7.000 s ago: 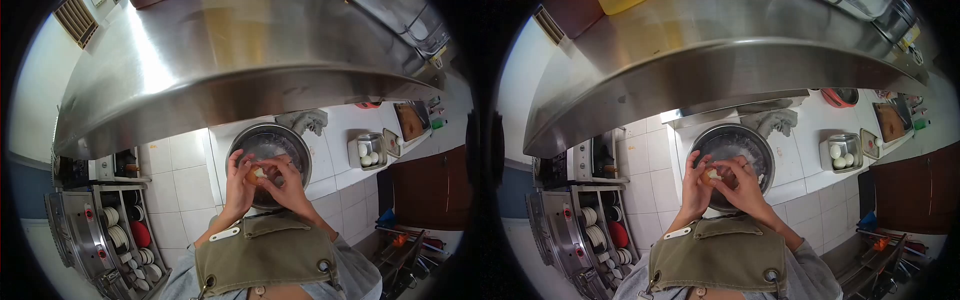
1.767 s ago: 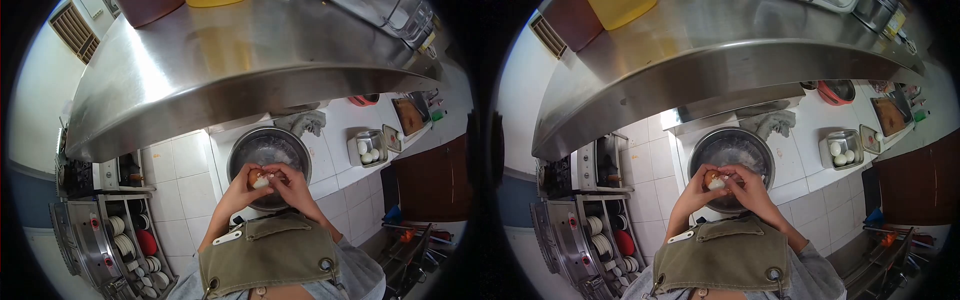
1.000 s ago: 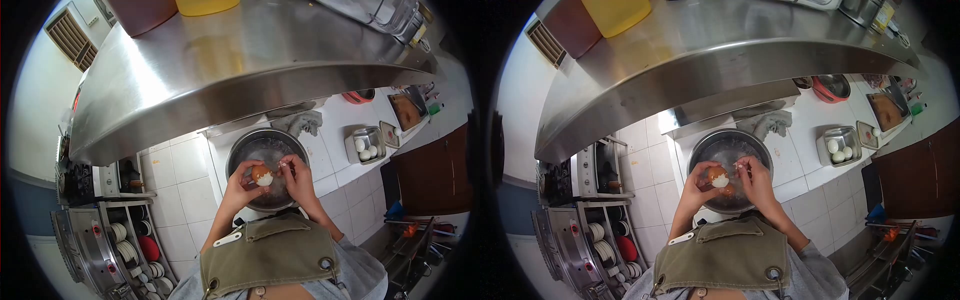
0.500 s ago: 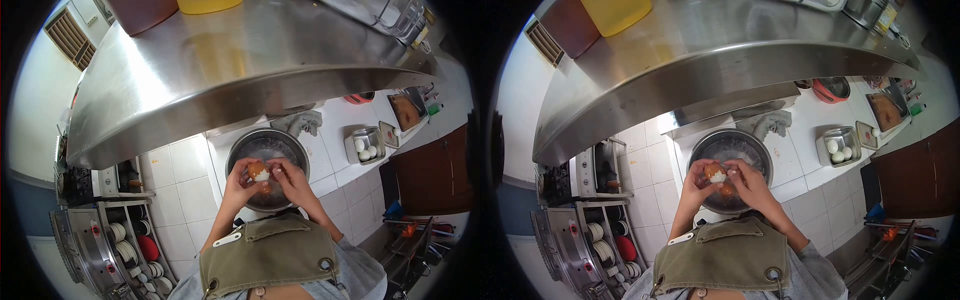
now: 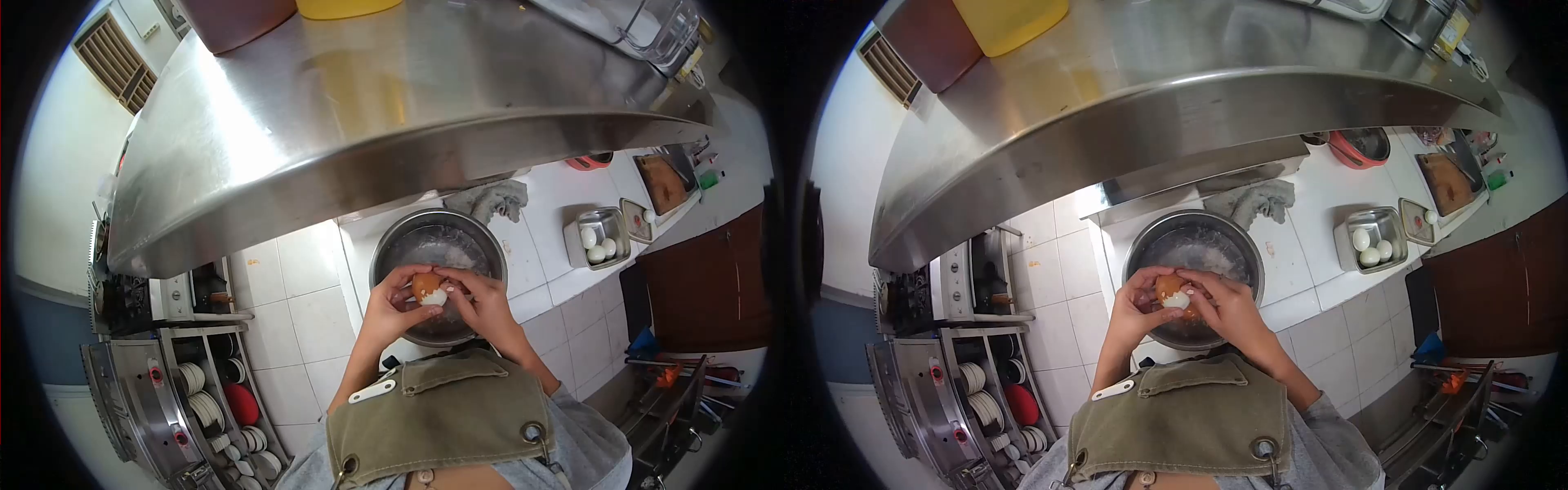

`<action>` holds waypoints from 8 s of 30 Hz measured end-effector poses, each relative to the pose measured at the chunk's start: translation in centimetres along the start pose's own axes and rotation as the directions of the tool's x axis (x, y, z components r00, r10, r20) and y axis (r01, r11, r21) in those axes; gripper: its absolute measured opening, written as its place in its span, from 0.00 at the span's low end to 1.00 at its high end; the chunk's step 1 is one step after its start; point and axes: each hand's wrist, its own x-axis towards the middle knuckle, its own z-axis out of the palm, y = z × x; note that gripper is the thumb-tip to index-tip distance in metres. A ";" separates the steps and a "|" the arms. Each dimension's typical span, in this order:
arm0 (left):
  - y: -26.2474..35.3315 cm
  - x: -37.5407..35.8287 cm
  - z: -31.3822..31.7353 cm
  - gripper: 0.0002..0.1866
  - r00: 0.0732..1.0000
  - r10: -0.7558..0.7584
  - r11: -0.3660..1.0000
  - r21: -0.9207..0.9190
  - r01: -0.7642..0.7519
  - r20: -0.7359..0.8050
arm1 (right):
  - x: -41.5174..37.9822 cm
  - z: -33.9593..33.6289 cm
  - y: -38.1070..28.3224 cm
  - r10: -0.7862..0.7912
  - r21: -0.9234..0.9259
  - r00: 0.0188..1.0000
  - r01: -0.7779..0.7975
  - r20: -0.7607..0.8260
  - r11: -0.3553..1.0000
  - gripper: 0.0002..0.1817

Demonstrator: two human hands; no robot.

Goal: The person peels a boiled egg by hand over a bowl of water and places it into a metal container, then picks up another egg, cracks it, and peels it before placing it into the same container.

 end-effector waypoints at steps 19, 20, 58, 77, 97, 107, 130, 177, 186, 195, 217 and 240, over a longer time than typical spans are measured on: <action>-0.8 0.1 0.5 0.30 0.997 0.074 0.997 -0.018 -0.074 -0.028 | -0.6 0.8 -0.7 -0.097 -0.272 0.994 0.082 -0.042 0.959 0.15; -0.8 0.1 0.5 0.30 0.997 0.073 0.997 -0.017 -0.073 -0.028 | -0.6 0.7 -0.8 -0.109 -0.275 0.993 0.091 -0.053 0.957 0.15; -1.9 0.8 -1.2 0.11 0.996 -0.081 0.619 -0.781 0.080 0.038 | 0.8 -1.3 0.2 -0.055 -0.250 0.996 0.034 -0.075 0.968 0.10; -3.3 1.0 1.9 0.13 0.993 -0.004 0.765 -0.640 -0.074 -0.119 | 0.1 1.3 -1.3 0.134 0.059 0.991 -0.133 -0.007 0.989 0.15; -3.3 1.0 1.7 0.14 0.995 -0.028 0.793 -0.608 -0.037 -0.097 | 0.3 0.3 -1.8 0.195 -0.048 0.980 -0.197 -0.029 0.979 0.10; -4.2 0.5 0.5 0.16 0.976 -0.216 0.640 -0.757 0.132 -0.012 | 1.1 -0.7 -0.9 0.117 -0.001 0.991 -0.117 -0.061 0.993 0.10; -2.4 -0.3 0.3 0.23 0.920 -0.380 0.633 -0.699 0.332 0.093 | 0.2 -0.5 -1.1 -0.069 -0.163 0.993 0.084 0.094 0.983 0.16; -1.7 0.0 0.6 0.21 0.948 -0.318 0.879 -0.371 0.299 0.010 | 1.2 -1.2 0.0 -0.134 -0.296 0.973 0.074 -0.186 0.952 0.12; -0.4 0.2 0.7 0.35 0.972 -0.235 0.972 0.023 0.235 -0.031 | 1.1 -2.0 1.4 -0.149 -0.337 0.988 0.150 0.028 0.929 0.15; -1.1 0.1 0.9 0.35 0.991 -0.122 0.980 0.151 0.130 -0.058 | 0.9 -1.0 0.1 0.180 0.098 0.978 -0.191 0.107 0.977 0.17; 0.3 -0.4 0.8 0.35 0.979 -0.201 0.956 0.216 0.199 -0.016 | -0.3 -0.5 1.3 -0.290 -0.509 0.957 0.249 0.000 0.824 0.13; -0.3 -0.1 1.3 0.32 0.995 0.012 0.983 0.182 0.007 -0.102 | 0.1 -0.3 0.5 -0.068 -0.126 0.995 0.059 -0.072 0.990 0.12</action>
